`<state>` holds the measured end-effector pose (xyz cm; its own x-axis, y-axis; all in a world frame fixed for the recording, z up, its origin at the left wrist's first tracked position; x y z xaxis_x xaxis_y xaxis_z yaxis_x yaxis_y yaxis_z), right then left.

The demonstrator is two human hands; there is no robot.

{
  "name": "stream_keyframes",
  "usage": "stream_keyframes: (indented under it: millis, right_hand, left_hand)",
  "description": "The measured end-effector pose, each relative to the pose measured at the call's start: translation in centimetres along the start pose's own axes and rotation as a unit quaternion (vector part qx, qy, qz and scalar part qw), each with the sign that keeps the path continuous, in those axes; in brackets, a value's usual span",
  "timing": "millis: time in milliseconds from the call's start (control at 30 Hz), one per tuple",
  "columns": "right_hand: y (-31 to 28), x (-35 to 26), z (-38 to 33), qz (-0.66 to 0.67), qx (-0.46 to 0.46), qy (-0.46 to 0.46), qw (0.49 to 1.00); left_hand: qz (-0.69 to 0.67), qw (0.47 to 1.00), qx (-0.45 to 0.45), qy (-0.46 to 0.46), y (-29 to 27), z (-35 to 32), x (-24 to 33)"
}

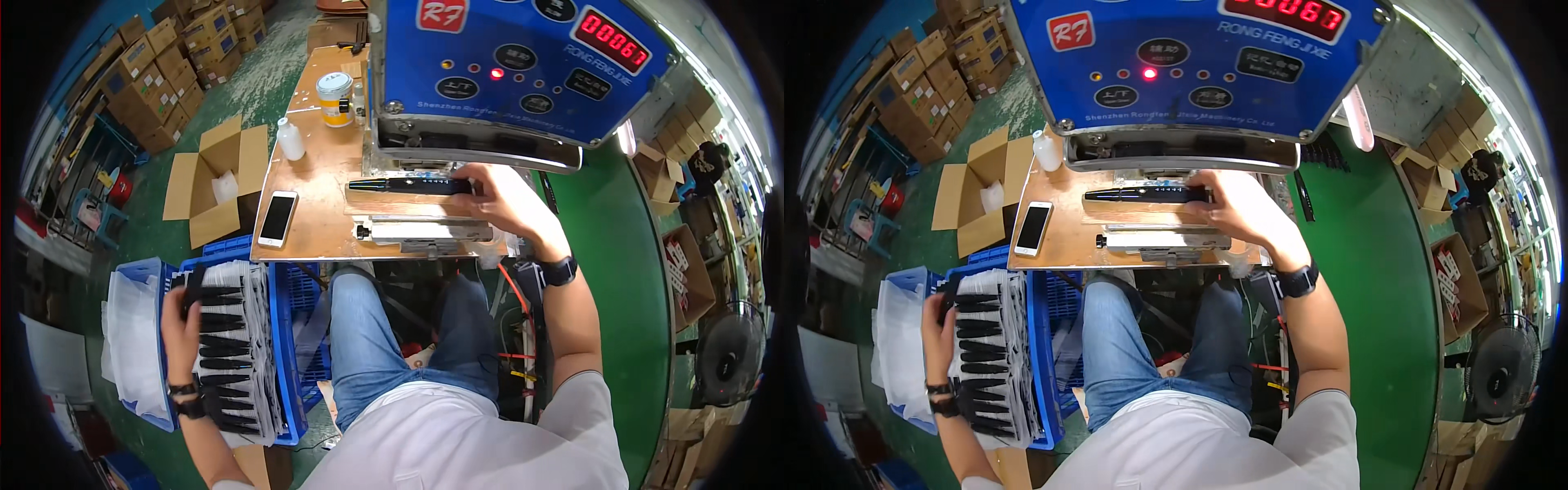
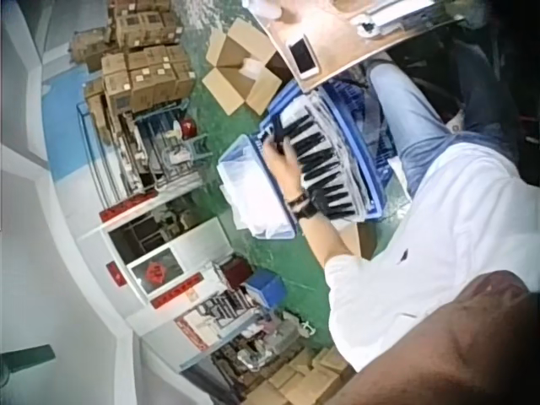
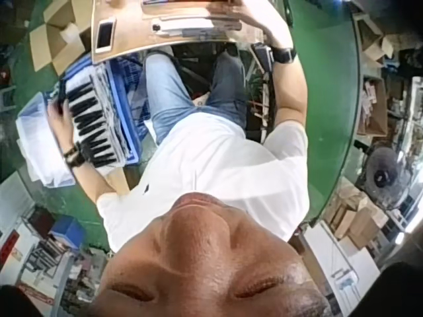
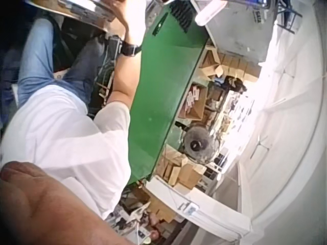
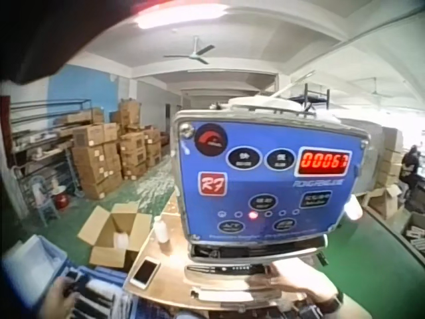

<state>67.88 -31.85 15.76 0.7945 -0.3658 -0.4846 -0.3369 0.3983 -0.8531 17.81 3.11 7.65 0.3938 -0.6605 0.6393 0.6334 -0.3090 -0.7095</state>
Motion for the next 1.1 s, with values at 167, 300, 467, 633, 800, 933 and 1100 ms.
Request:
stream_keyframes:
  millis: [167, 300, 467, 633, 800, 933, 1100]
  right_hand:
    - [-1.4, 0.3, -1.9, 0.033, 0.053, 0.058, 0.996]
    - [-4.8, 2.9, -6.3, 0.034, 0.121, 0.031, 0.992]
    - [-6.9, 17.3, -16.5, 0.07, 0.249, 0.178, 0.949]
    - [-6.6, 28.1, -23.0, 0.051, 0.276, 0.402, 0.872]
    - [-3.6, 27.8, -17.5, -0.147, 0.178, 0.399, 0.887]
    - [-2.1, 33.4, -16.1, -0.101, 0.164, 0.321, 0.927]
    - [-1.1, 42.7, -13.1, -0.065, 0.12, 0.307, 0.942]
  left_hand:
    - [-0.035, 0.973, -0.006, 0.228, 9.7, 8.0, 17.7]
    - [-0.034, 0.95, -0.041, 0.307, 15.7, 11.7, 25.3]
    - [-0.037, 0.906, -0.041, 0.419, 21.7, 13.6, 30.4]
    - [0.012, 0.896, -0.066, 0.439, 22.4, 13.3, 31.5]
    - [0.073, 0.925, 0.018, 0.373, 16.3, 7.9, 25.5]
    - [0.04, 0.979, 0.078, 0.183, 10.5, 1.4, 13.6]
    - [0.16, 0.951, 0.249, -0.091, -0.5, -12.4, -3.1]
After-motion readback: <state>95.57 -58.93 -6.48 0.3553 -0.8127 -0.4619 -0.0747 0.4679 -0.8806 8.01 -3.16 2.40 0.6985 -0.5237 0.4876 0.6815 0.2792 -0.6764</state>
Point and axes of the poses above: each hand's wrist, its own z-axis towards the middle knuckle, its own y-axis out of the palm, x = y × z, the point moved 5 cm from there along z, towards the middle knuckle, and after that the axes turned 4 degrees about y, right-handed, at the moved point
